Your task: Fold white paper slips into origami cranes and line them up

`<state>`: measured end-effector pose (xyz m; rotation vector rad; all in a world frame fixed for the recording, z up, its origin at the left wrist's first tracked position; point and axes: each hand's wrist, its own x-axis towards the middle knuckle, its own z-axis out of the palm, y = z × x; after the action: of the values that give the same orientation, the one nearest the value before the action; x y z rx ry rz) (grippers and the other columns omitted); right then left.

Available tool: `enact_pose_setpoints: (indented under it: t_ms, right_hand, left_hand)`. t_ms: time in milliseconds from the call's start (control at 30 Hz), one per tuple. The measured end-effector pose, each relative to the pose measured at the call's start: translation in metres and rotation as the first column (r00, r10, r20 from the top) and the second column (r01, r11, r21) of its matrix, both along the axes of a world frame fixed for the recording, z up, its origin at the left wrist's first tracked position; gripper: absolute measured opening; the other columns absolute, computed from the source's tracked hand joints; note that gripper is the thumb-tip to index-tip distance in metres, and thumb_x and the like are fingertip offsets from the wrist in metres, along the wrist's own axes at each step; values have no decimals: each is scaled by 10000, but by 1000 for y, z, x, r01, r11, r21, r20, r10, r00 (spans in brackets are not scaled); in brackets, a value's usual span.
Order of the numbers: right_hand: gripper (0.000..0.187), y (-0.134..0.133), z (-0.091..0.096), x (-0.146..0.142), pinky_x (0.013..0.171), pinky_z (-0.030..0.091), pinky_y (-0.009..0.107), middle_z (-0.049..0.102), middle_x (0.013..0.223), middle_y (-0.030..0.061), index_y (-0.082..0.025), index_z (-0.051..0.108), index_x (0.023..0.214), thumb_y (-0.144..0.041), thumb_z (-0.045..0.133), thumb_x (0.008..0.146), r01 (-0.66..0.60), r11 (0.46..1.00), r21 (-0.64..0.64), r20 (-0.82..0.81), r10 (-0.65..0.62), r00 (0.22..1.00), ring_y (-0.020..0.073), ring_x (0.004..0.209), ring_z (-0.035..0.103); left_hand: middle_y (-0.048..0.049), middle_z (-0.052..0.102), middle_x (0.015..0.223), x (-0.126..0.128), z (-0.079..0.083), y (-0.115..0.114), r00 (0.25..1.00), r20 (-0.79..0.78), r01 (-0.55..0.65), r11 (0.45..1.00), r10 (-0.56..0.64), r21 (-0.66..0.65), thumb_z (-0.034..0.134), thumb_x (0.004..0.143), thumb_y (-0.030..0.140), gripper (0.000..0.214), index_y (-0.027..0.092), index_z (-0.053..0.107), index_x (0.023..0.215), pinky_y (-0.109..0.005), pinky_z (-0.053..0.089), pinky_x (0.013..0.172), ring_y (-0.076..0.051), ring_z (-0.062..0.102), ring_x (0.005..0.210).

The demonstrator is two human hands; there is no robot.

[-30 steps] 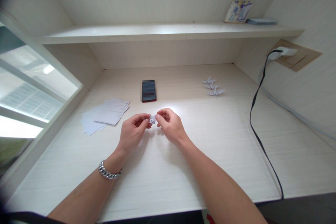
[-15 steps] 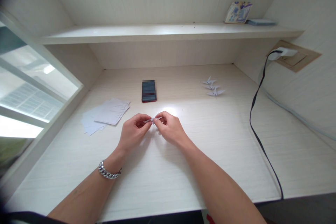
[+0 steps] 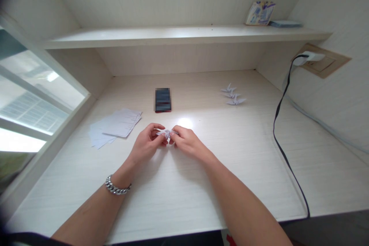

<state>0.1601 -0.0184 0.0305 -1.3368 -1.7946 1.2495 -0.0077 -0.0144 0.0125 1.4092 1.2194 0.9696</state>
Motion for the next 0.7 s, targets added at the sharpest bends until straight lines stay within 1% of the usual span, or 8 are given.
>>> enact_pose_setpoints:
  t_ms: [67, 167, 233, 300, 400, 567, 633, 700]
  right_hand:
    - [243, 1, -1, 2, 597, 391, 246, 582, 724, 10, -169, 533, 748, -344, 421, 874, -31, 999, -32, -62, 29, 998, 120, 635, 533]
    - [233, 1, -3, 5, 595, 396, 253, 589, 750, 21, -166, 533, 773, -353, 433, 870, -91, 992, -92, -157, 76, 985, 124, 641, 529]
    - [227, 2, -5, 6, 597, 401, 256, 597, 763, 28, -163, 536, 783, -355, 446, 865, -138, 982, -131, -215, 108, 971, 125, 642, 527]
    - [224, 2, -6, 6, 601, 406, 258, 599, 756, 30, -162, 537, 779, -358, 464, 857, -167, 974, -154, -258, 123, 958, 124, 640, 526]
    - [232, 3, -9, 5, 599, 412, 261, 600, 728, 27, -164, 533, 762, -374, 483, 848, -179, 965, -189, -301, 117, 946, 123, 624, 526]
    - [279, 4, -12, 3, 564, 406, 255, 588, 675, 20, -161, 525, 723, -420, 510, 829, -138, 968, -210, -339, 61, 939, 113, 573, 514]
    - [273, 4, -11, 1, 541, 396, 245, 579, 660, 15, -160, 522, 716, -413, 533, 817, -125, 962, -244, -406, 16, 914, 105, 553, 508]
    - [249, 3, -9, -2, 523, 384, 233, 578, 661, 16, -157, 526, 718, -388, 554, 806, -130, 946, -297, -508, -41, 860, 100, 549, 510]
  left_hand:
    - [-34, 645, 690, -2, 1, 1, 997, 28, 70, 993, -67, -97, 580, 763, 360, 251, 171, 552, 925, -280, 495, 568, -155, 619, 595]
    - [-71, 650, 758, -6, 6, 2, 982, 79, 183, 959, -169, -216, 563, 772, 373, 226, 148, 567, 787, -255, 483, 528, -151, 618, 615]
    - [-79, 645, 777, -7, 8, 2, 972, 121, 226, 936, -200, -269, 565, 770, 368, 228, 141, 569, 745, -233, 462, 496, -141, 610, 607]
    - [-67, 629, 738, -9, 9, 2, 965, 161, 249, 920, -208, -304, 567, 769, 374, 236, 140, 570, 741, -223, 446, 475, -130, 592, 578]
    - [-40, 589, 664, -9, 9, 3, 954, 190, 282, 906, -230, -316, 550, 780, 402, 264, 142, 571, 740, -220, 433, 464, -114, 558, 537]
    - [-13, 560, 622, -7, 9, 3, 949, 201, 292, 920, -244, -260, 522, 808, 416, 286, 149, 535, 706, -209, 405, 474, -93, 520, 513]
    - [-7, 551, 615, -6, 10, 2, 941, 233, 300, 923, -245, -240, 514, 820, 413, 291, 149, 522, 698, -206, 392, 481, -87, 507, 513]
    - [-7, 550, 627, -5, 11, 1, 926, 292, 310, 924, -240, -225, 517, 827, 399, 277, 147, 520, 710, -207, 384, 498, -84, 503, 529]
